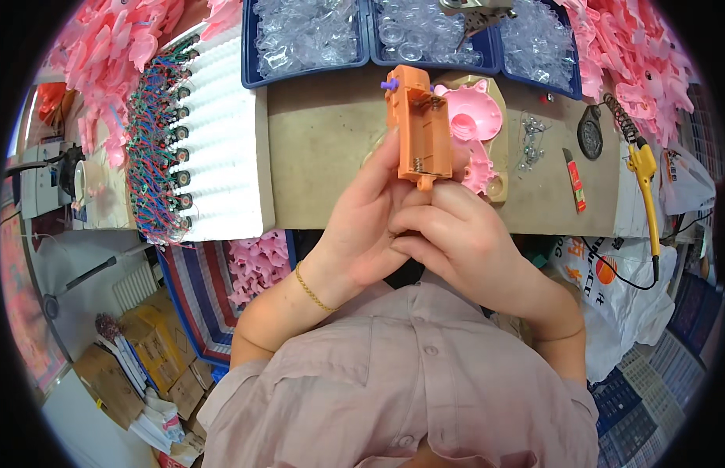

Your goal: Assembling the internal electronic components and outer shell of a pink toy horse.

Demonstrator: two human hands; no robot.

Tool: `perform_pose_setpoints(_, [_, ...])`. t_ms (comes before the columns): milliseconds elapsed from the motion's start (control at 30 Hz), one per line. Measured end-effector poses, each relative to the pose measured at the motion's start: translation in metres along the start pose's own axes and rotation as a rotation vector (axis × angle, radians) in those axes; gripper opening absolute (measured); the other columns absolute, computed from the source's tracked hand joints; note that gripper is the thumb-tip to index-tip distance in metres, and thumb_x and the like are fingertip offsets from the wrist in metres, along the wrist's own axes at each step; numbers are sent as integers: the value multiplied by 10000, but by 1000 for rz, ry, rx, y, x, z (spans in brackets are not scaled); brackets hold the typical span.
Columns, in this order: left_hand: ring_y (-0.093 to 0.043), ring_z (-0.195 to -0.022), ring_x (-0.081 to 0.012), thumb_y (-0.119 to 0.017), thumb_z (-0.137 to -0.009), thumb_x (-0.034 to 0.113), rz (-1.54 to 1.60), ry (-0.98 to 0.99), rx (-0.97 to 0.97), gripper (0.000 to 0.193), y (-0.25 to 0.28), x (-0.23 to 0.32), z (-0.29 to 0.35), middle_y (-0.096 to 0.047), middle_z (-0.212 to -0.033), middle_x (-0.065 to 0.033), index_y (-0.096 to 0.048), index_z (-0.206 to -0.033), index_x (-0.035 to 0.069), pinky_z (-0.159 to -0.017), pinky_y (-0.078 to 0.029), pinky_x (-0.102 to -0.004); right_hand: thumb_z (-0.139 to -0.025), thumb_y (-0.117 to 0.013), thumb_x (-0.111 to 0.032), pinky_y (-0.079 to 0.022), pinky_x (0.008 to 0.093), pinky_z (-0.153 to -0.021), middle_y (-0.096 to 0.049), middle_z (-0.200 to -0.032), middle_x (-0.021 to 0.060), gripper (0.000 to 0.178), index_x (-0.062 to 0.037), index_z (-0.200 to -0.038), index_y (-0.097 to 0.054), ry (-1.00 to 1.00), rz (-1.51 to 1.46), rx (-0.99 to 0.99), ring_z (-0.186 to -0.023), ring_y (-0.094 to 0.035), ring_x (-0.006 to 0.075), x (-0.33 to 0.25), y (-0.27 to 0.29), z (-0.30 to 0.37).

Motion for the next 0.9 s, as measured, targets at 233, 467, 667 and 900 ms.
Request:
perform_pose_setpoints(233, [-564, -1126, -251, -369, -1011, 343, -73, 60, 55, 453, 7, 8, 24, -553, -1241, -129, -391, -1359, 55, -943, -470, -377, -741, -703, 22, -483, 300, -704, -624, -897, 103, 177, 0, -903, -635, -26, 15, 173, -794, -604, 224, -10, 56, 11])
perform_pose_setpoints(467, [-589, -1099, -265, -381, -1013, 297, -213, 150, 36, 443, -4, -5, 39, -534, -1257, -132, -385, -1345, 2, -923, -496, -364, -781, -631, 104, -483, 275, -716, -632, -915, 104, 181, 20, -941, -644, -56, -113, 249, -825, -602, 181, 11, 56, -4])
perform_pose_setpoints(667, [-579, -1118, -263, -367, -1019, 302, -142, 179, 36, 437, -4, -12, 35, -527, -1272, -119, -389, -1345, 12, -918, -489, -360, -770, -649, 95, -472, 272, -698, -615, -898, 94, 194, 17, -948, -643, -64, 38, 312, -815, -593, 182, 12, 55, -2])
perform_pose_setpoints(900, [-581, -1113, -259, -364, -1018, 311, -35, 189, -38, 448, -2, -16, 35, -513, -1294, -113, -375, -1364, 26, -922, -484, -359, -724, -683, 75, -460, 281, -678, -617, -847, 79, 235, -3, -944, -656, 58, 320, 251, -762, -581, 216, -4, 57, -7])
Point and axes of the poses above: each hand's wrist, its own z-axis away from the middle knuckle, its own y-axis out of the back of the hand, x = y × z, the point moved 8 cm from there along -z, towards the middle knuckle
